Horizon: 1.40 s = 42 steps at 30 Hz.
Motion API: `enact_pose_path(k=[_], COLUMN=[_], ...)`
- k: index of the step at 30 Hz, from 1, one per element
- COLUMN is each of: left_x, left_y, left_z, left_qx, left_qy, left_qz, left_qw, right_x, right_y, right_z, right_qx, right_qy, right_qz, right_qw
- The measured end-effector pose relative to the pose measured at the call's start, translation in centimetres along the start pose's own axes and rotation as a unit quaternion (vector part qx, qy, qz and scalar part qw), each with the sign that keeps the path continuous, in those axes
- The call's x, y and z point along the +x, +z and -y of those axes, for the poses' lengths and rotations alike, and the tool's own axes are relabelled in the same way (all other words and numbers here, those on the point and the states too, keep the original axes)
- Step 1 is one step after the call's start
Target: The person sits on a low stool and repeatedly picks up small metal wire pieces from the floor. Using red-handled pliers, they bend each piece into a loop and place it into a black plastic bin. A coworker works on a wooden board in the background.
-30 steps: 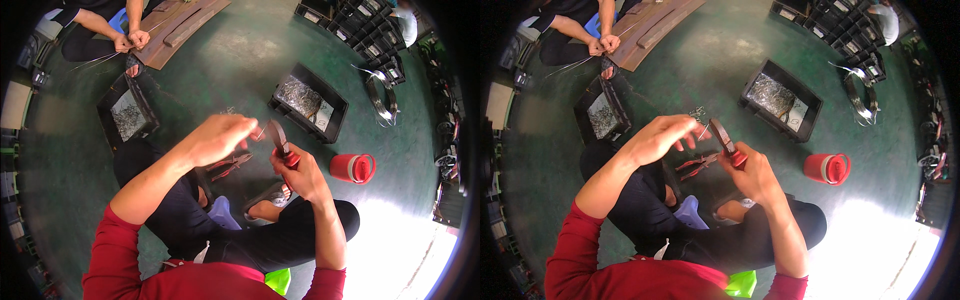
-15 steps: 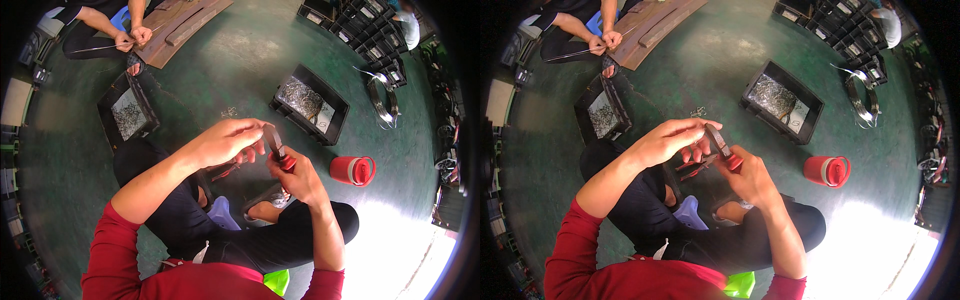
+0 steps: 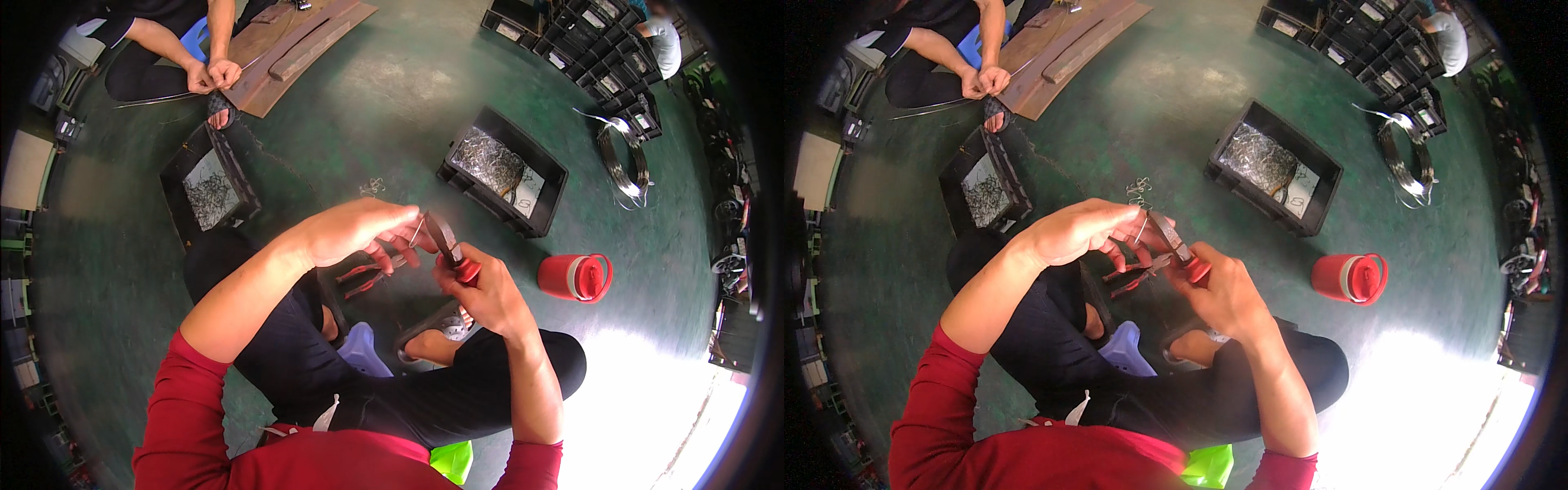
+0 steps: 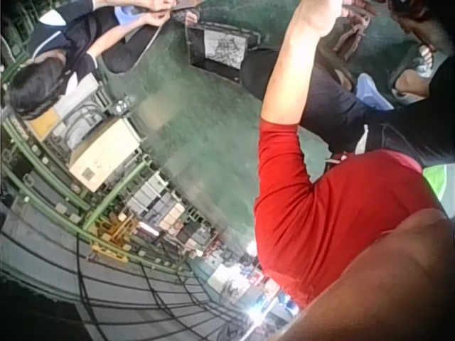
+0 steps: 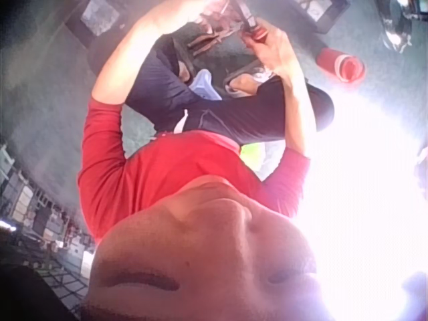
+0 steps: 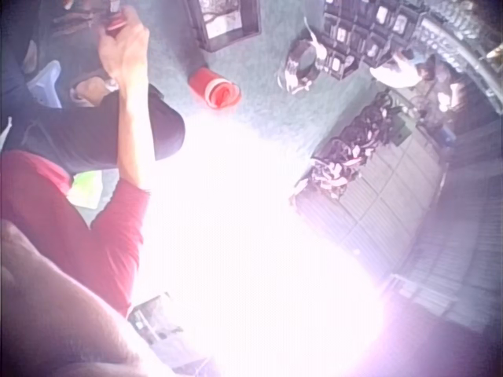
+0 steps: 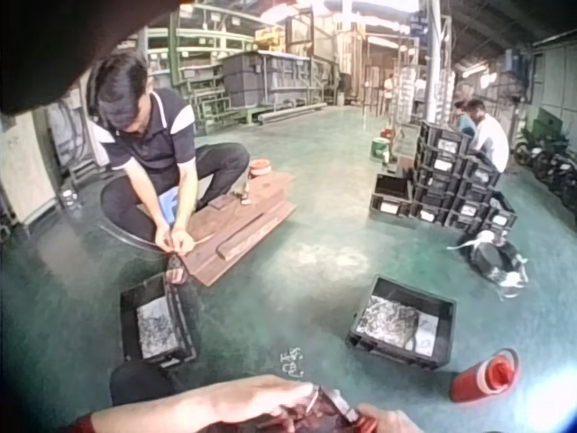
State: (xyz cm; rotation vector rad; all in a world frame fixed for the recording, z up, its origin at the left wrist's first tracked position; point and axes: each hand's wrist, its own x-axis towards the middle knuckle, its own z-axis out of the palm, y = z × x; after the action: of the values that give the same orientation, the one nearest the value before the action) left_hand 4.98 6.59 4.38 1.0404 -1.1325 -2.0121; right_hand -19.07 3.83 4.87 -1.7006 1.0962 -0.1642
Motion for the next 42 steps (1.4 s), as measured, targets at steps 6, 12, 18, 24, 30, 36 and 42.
enact_pose_path(k=[6, 12, 18, 24, 30, 36, 42], left_x=[-0.8, -1.2, -1.2, 0.3, 0.2, -0.1, -0.1], left_y=[0.2, 0.0, -0.4, 0.8, 2.3, 2.5, 1.9], left_z=[-0.4, -0.9, -0.7, 0.4, 0.1, -0.1, -0.1], left_qx=[-0.028, -0.015, 0.061, 0.212, 0.06, 0.036, 0.031], left_qy=[0.046, 0.054, 0.08, 0.142, 0.074, 0.044, 0.034], left_qz=[-0.029, -0.046, -0.058, -0.201, -0.15, -0.17, -0.19], left_qw=[0.998, 0.997, 0.993, 0.946, 0.984, 0.984, 0.981], right_x=[-0.3, -0.4, -0.5, -0.3, 0.0, 0.4, 0.4], right_y=[-0.7, -1.9, -2.0, -1.2, -0.4, -0.2, -0.2], right_z=[-0.5, -0.5, -0.5, -0.5, -0.1, 0.0, 0.4], right_qx=[0.009, 0.012, 0.031, 0.022, -0.005, -0.036, -0.051], right_qy=[0.001, 0.057, 0.02, 0.005, 0.012, 0.007, -0.002], right_qz=[-0.029, -0.055, -0.057, -0.037, -0.036, -0.045, -0.046], right_qw=[1.0, 0.997, 0.998, 0.999, 0.999, 0.998, 0.998])
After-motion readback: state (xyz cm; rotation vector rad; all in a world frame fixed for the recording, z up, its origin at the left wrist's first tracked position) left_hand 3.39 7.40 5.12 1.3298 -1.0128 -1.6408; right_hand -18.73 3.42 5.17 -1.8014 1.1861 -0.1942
